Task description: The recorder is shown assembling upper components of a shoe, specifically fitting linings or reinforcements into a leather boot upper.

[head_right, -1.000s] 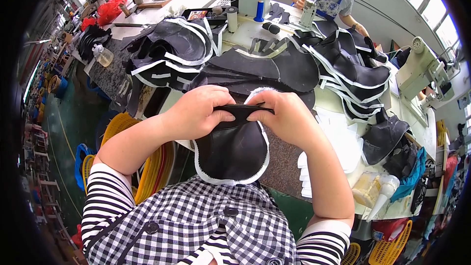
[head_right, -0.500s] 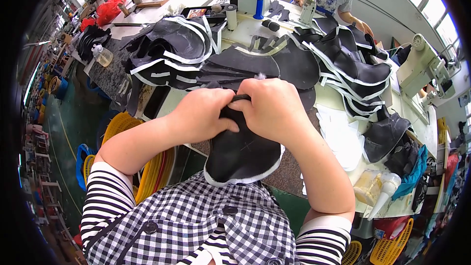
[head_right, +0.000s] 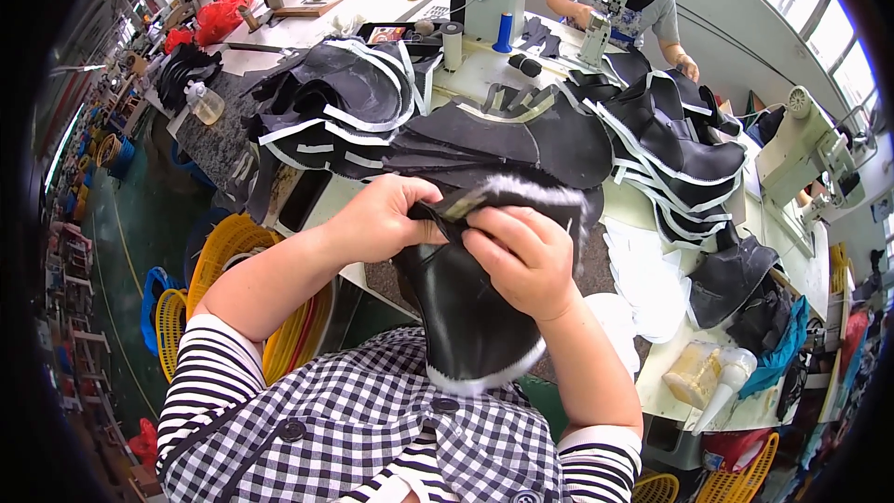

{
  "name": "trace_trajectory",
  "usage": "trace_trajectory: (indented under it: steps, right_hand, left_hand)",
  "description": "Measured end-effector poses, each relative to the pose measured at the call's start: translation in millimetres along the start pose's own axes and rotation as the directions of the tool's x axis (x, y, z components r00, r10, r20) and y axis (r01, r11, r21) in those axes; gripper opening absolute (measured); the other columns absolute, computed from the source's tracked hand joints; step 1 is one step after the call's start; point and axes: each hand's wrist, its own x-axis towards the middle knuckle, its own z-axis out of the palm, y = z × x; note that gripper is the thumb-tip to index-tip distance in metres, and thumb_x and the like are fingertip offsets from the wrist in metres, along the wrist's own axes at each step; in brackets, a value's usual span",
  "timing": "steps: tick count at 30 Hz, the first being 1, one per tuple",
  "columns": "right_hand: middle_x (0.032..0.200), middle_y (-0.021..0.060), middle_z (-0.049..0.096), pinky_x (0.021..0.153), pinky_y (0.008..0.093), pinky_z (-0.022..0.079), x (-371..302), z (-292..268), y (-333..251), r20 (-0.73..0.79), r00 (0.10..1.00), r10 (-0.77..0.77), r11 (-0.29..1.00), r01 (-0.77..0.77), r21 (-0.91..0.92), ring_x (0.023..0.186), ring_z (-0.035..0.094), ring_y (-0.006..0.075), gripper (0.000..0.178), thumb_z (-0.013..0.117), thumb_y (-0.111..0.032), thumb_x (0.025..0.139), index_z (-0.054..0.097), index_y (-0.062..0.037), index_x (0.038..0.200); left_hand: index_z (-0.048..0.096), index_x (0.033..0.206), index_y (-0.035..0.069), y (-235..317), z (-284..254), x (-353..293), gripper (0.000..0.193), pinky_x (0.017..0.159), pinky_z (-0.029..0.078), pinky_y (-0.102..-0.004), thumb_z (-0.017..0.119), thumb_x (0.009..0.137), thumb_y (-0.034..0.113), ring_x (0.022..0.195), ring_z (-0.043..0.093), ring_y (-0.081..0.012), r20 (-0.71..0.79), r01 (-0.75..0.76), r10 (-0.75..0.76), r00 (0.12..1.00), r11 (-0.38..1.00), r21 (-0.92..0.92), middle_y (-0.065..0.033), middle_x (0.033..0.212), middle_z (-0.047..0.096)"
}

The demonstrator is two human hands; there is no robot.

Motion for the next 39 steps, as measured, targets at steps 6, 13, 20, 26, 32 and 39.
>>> trace_trajectory:
  steps: [6, 13, 20, 26, 32, 39]
  right_hand:
    - [0.124, 0.0201, 0.061, 0.079, 0.0324, 0.051, -9, 0, -12, 0.073, 0.824, 0.561, 0.777, -0.555, 0.297, 0.088, 0.066, 0.0277, 0.018, 0.069, 0.001, 0.076, 0.058, -0.0013, 0.090]
    - [0.125, 0.0146, 0.058, 0.085, 0.0370, 0.050, -11, -5, -18, 0.064, 0.784, 0.618, 0.746, -0.610, 0.266, 0.108, 0.060, 0.0318, 0.021, 0.070, -0.003, 0.078, 0.056, -0.0018, 0.094]
    - [0.133, 0.0121, 0.053, 0.070, 0.0335, 0.054, 1, -27, -54, -0.066, 0.786, 0.615, 0.787, -0.617, -0.016, 0.089, 0.066, 0.0263, 0.023, 0.072, -0.011, 0.078, 0.060, -0.0051, 0.097]
    - [0.130, 0.0115, 0.055, 0.070, 0.0329, 0.054, -7, -34, -63, -0.205, 0.827, 0.524, 0.835, -0.546, -0.066, 0.088, 0.066, 0.0249, 0.021, 0.072, -0.011, 0.079, 0.062, -0.0060, 0.096]
    - [0.132, 0.0132, 0.055, 0.066, 0.0344, 0.054, -14, -32, -83, 0.082, 0.965, 0.249, 0.903, -0.200, -0.381, 0.082, 0.065, 0.0293, 0.011, 0.064, -0.015, 0.081, 0.061, -0.0073, 0.088]
    - [0.133, 0.0229, 0.053, 0.090, 0.0385, 0.050, -18, -50, -72, -0.153, 0.803, 0.577, 0.799, -0.593, -0.099, 0.110, 0.061, 0.0378, 0.024, 0.075, -0.007, 0.074, 0.060, -0.0014, 0.092]
  left_hand:
    - [0.070, 0.096, 0.004, -2, 6, 3, 0.021, 0.073, 0.047, -0.0272, 0.076, 0.077, 0.011, 0.074, 0.057, -0.0072, 0.204, 0.142, -0.085, 0.975, 0.949, -0.281, -0.0019, 0.080, 0.069]
    - [0.067, 0.084, 0.002, 18, 14, -8, 0.023, 0.067, 0.045, -0.0337, 0.078, 0.067, 0.012, 0.072, 0.059, -0.0239, -0.177, -0.170, 0.240, 0.955, 0.925, 0.339, -0.0096, 0.077, 0.064]
    - [0.061, 0.090, 0.001, 44, 0, 9, 0.023, 0.061, 0.058, -0.0265, 0.053, 0.098, 0.021, 0.069, 0.056, -0.0074, 0.140, 0.075, -0.055, 0.989, 0.986, -0.146, 0.0005, 0.078, 0.054]
    - [0.061, 0.086, 0.001, 46, 8, 23, 0.028, 0.056, 0.059, -0.0285, 0.051, 0.098, 0.023, 0.062, 0.054, -0.0074, 0.243, 0.090, -0.043, 0.969, 0.978, -0.186, 0.0010, 0.070, 0.049]
    - [0.064, 0.087, 0.000, 35, 19, 31, 0.032, 0.047, 0.054, -0.0230, 0.049, 0.099, 0.026, 0.055, 0.059, -0.0094, 0.233, 0.086, -0.068, 0.970, 0.994, -0.067, -0.0031, 0.074, 0.062]
    - [0.065, 0.095, -0.003, 56, 34, 24, 0.036, 0.048, 0.048, -0.0223, 0.050, 0.100, 0.029, 0.056, 0.064, -0.0131, 0.278, -0.068, 0.067, 0.958, 0.998, -0.005, -0.0053, 0.077, 0.065]
